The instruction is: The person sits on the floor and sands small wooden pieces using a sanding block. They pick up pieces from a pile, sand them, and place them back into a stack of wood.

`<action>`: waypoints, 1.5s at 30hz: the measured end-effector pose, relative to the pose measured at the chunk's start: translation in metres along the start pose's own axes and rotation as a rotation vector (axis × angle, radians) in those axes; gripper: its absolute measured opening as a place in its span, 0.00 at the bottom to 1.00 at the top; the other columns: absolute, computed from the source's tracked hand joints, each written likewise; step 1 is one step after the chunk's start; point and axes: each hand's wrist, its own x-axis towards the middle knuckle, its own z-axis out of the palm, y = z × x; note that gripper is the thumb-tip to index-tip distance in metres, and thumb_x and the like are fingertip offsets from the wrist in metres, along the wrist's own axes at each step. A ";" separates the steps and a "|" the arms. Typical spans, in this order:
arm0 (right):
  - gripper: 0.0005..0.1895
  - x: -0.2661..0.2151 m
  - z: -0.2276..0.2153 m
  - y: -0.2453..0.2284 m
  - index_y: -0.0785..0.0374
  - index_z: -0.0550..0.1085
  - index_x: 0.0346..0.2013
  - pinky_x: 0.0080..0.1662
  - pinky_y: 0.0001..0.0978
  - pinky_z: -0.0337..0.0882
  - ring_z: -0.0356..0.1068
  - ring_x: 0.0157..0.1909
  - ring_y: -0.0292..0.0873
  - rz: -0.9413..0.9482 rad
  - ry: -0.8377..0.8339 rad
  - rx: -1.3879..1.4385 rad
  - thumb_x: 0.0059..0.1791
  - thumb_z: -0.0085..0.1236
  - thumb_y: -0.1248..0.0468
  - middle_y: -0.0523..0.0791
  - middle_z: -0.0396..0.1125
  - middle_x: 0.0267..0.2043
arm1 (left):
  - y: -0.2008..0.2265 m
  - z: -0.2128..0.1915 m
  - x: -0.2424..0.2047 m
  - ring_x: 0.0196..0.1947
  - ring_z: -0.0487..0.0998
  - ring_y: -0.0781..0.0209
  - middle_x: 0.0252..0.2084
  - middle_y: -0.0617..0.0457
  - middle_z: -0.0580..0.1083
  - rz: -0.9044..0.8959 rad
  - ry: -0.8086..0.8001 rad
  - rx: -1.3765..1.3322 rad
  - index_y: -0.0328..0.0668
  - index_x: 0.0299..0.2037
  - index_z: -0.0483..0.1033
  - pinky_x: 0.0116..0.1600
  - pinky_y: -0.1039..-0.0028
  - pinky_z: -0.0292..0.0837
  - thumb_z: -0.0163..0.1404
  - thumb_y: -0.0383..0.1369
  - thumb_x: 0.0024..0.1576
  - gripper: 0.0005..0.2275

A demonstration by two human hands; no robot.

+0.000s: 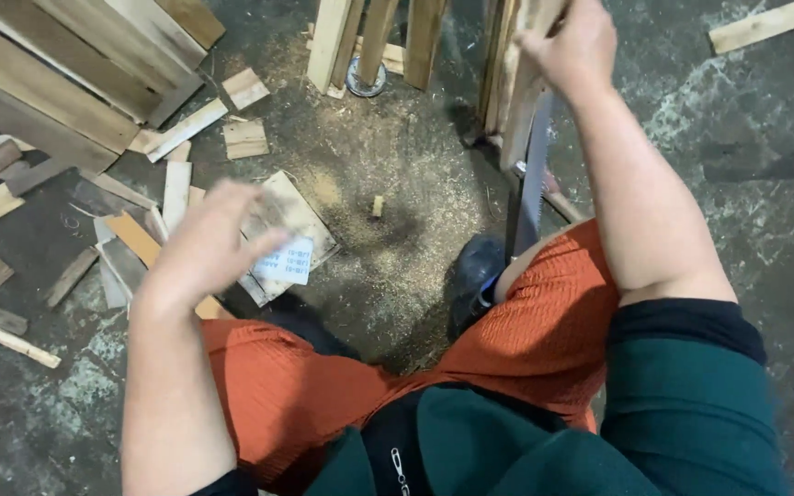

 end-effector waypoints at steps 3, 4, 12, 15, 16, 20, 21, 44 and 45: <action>0.23 0.017 0.022 0.066 0.60 0.77 0.40 0.38 0.46 0.76 0.79 0.41 0.49 -0.009 0.160 0.025 0.45 0.83 0.52 0.48 0.78 0.41 | -0.007 0.009 -0.001 0.62 0.70 0.53 0.64 0.49 0.69 0.065 -0.168 0.006 0.48 0.65 0.67 0.64 0.57 0.64 0.47 0.50 0.58 0.27; 0.22 0.020 0.029 0.085 0.60 0.77 0.39 0.36 0.45 0.75 0.79 0.40 0.49 -0.045 0.220 0.063 0.46 0.84 0.53 0.47 0.79 0.40 | -0.007 0.009 -0.003 0.64 0.69 0.52 0.65 0.50 0.68 0.072 -0.155 -0.009 0.49 0.66 0.66 0.64 0.58 0.63 0.47 0.47 0.59 0.25; 0.30 0.030 0.039 0.096 0.60 0.68 0.48 0.44 0.51 0.75 0.77 0.47 0.54 0.220 0.153 0.090 0.45 0.83 0.56 0.50 0.77 0.47 | -0.047 0.017 0.011 0.63 0.68 0.48 0.67 0.44 0.65 -0.132 -0.123 0.014 0.43 0.68 0.63 0.63 0.54 0.63 0.49 0.47 0.58 0.30; 0.38 0.035 0.053 0.097 0.59 0.60 0.51 0.44 0.54 0.75 0.76 0.48 0.59 0.225 0.123 0.035 0.45 0.83 0.54 0.54 0.75 0.49 | -0.054 0.020 0.019 0.65 0.67 0.48 0.68 0.45 0.64 -0.172 -0.149 -0.003 0.44 0.68 0.62 0.65 0.55 0.63 0.50 0.48 0.57 0.30; 0.39 0.037 0.062 0.100 0.56 0.57 0.48 0.37 0.56 0.74 0.76 0.43 0.60 0.202 0.121 -0.040 0.45 0.83 0.51 0.54 0.75 0.46 | -0.058 0.022 0.021 0.66 0.67 0.49 0.68 0.45 0.65 -0.171 -0.156 -0.015 0.45 0.68 0.63 0.65 0.55 0.62 0.50 0.48 0.57 0.30; 0.36 0.044 0.062 0.069 0.58 0.57 0.48 0.40 0.61 0.71 0.73 0.45 0.65 0.295 0.038 -0.038 0.46 0.78 0.52 0.55 0.73 0.47 | -0.060 0.021 0.031 0.68 0.64 0.49 0.70 0.46 0.63 -0.207 -0.160 -0.027 0.45 0.69 0.62 0.69 0.55 0.59 0.49 0.48 0.57 0.30; 0.34 0.047 0.063 0.064 0.58 0.57 0.48 0.41 0.60 0.72 0.73 0.46 0.64 0.338 0.007 -0.025 0.46 0.77 0.53 0.55 0.73 0.48 | -0.061 0.021 0.034 0.68 0.64 0.50 0.70 0.46 0.63 -0.220 -0.166 -0.032 0.46 0.69 0.62 0.69 0.56 0.60 0.49 0.49 0.57 0.30; 0.33 0.091 0.101 0.047 0.54 0.57 0.61 0.44 0.57 0.71 0.71 0.50 0.59 0.533 -0.091 0.062 0.48 0.65 0.56 0.50 0.70 0.55 | -0.095 0.038 0.068 0.70 0.63 0.52 0.71 0.48 0.63 -0.276 -0.197 -0.053 0.46 0.69 0.62 0.72 0.57 0.58 0.48 0.50 0.58 0.30; 0.35 0.091 0.100 0.046 0.53 0.56 0.63 0.46 0.57 0.70 0.71 0.52 0.59 0.547 -0.096 0.074 0.48 0.65 0.56 0.51 0.70 0.56 | -0.094 0.037 0.069 0.70 0.64 0.53 0.71 0.49 0.63 -0.285 -0.207 -0.056 0.47 0.69 0.62 0.71 0.58 0.59 0.48 0.50 0.58 0.30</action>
